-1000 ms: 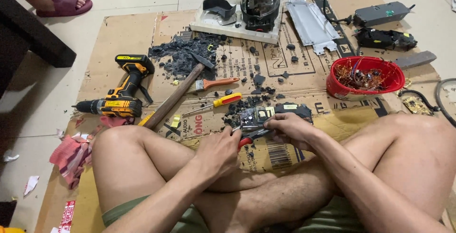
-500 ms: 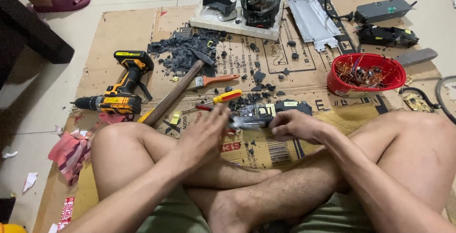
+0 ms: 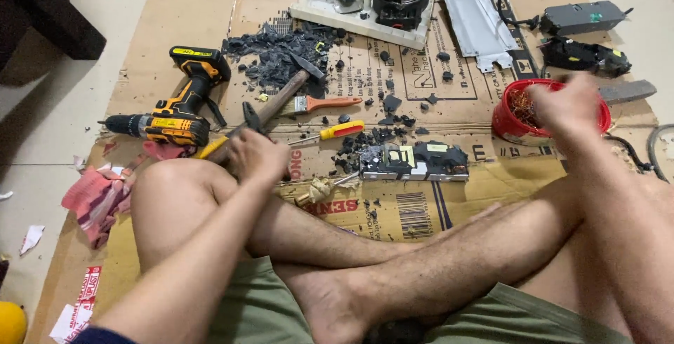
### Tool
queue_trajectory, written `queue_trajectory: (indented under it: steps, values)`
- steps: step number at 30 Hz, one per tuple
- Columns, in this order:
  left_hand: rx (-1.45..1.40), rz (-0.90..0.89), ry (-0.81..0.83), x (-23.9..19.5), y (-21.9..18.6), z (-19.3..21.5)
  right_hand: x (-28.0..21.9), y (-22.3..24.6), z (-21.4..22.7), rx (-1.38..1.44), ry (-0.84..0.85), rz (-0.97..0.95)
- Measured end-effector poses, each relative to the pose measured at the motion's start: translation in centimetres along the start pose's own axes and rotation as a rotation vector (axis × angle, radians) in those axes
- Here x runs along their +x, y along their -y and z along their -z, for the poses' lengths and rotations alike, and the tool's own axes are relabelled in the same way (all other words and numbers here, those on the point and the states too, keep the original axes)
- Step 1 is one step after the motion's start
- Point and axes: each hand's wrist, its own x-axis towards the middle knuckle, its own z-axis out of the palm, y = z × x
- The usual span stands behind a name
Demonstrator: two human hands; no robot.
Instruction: The person sits on a cardboard sheet on the floor and uses pliers to strip and cut wires on a small electronic component. They repeatedly adjust the component and use the pliers to manipulate the wires while surrounded by various tools and debris.
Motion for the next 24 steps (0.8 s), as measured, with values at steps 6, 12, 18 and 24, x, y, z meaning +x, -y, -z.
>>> queue_trajectory:
  steps: [6, 12, 18, 24]
  values:
    - [0.676, -0.591, 0.181, -3.0, 3.3, -4.3, -9.7, 1.5, -7.7, -0.391, 0.636, 0.634]
    - [0.587, -0.715, 0.274, -3.9, 3.6, -4.2, -9.1, 1.7, -11.3, -0.717, 0.882, 0.665]
    - [0.302, -0.662, 0.381, -11.6, 1.2, -1.3, -6.8, 0.3, -13.1, -0.801, 0.795, 0.69]
    - [0.506, -0.796, 0.295, -7.2, 3.3, -6.7, -7.7, 0.3, -12.4, -0.834, 0.793, 0.71]
